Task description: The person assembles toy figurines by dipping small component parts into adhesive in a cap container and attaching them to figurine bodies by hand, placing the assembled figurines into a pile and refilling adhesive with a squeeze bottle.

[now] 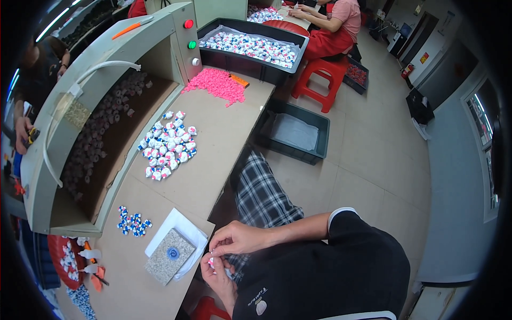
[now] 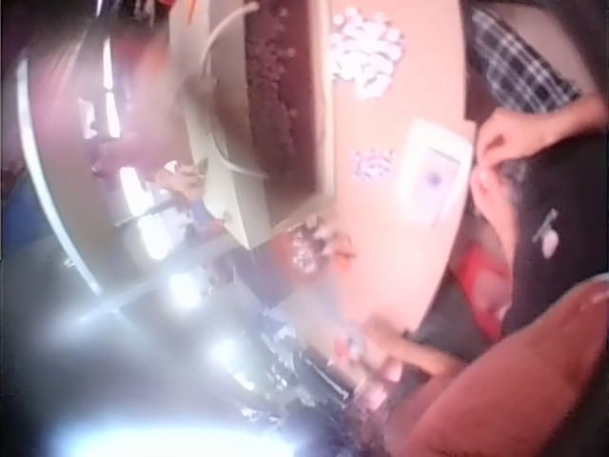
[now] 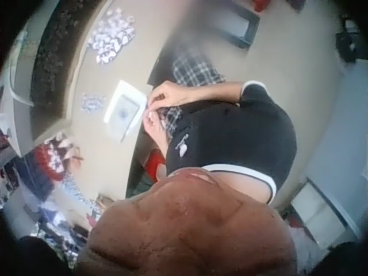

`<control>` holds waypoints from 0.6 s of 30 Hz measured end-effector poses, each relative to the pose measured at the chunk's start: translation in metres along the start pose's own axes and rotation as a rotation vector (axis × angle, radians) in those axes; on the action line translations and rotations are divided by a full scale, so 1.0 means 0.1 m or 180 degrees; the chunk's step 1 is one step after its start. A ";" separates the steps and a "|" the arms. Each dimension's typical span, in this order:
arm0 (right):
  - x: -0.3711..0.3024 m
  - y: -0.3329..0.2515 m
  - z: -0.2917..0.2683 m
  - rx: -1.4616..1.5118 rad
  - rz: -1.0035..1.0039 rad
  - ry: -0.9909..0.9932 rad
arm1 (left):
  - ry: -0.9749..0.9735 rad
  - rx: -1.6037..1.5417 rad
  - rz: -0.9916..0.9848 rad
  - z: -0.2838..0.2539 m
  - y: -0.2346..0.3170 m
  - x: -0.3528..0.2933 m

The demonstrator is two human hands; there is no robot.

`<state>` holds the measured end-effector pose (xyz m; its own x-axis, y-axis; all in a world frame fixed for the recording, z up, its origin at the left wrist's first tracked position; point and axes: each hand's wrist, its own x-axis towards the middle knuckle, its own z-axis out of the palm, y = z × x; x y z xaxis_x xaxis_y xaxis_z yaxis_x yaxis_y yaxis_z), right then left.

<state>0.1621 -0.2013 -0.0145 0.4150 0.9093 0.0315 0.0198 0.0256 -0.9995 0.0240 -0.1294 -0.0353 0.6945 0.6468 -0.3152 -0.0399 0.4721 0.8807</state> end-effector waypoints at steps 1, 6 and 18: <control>0.00 -0.02 -0.01 0.0214 0.0252 -0.0056 | 0.0008 0.0027 0.0020 -0.01 -0.01 0.01; 0.02 -0.02 -0.10 0.0038 0.0156 -0.0240 | 0.0105 0.0195 0.0071 -0.03 -0.04 0.03; 0.10 -0.12 -0.22 0.0226 0.0578 -0.0798 | -0.0026 0.0156 -0.0074 0.04 0.08 0.04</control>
<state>0.1856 -0.2015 -0.0022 0.1687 0.9755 -0.1415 -0.1013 -0.1256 -0.9869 0.0296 -0.1252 -0.0284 0.7006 0.6310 -0.3332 0.0116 0.4569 0.8894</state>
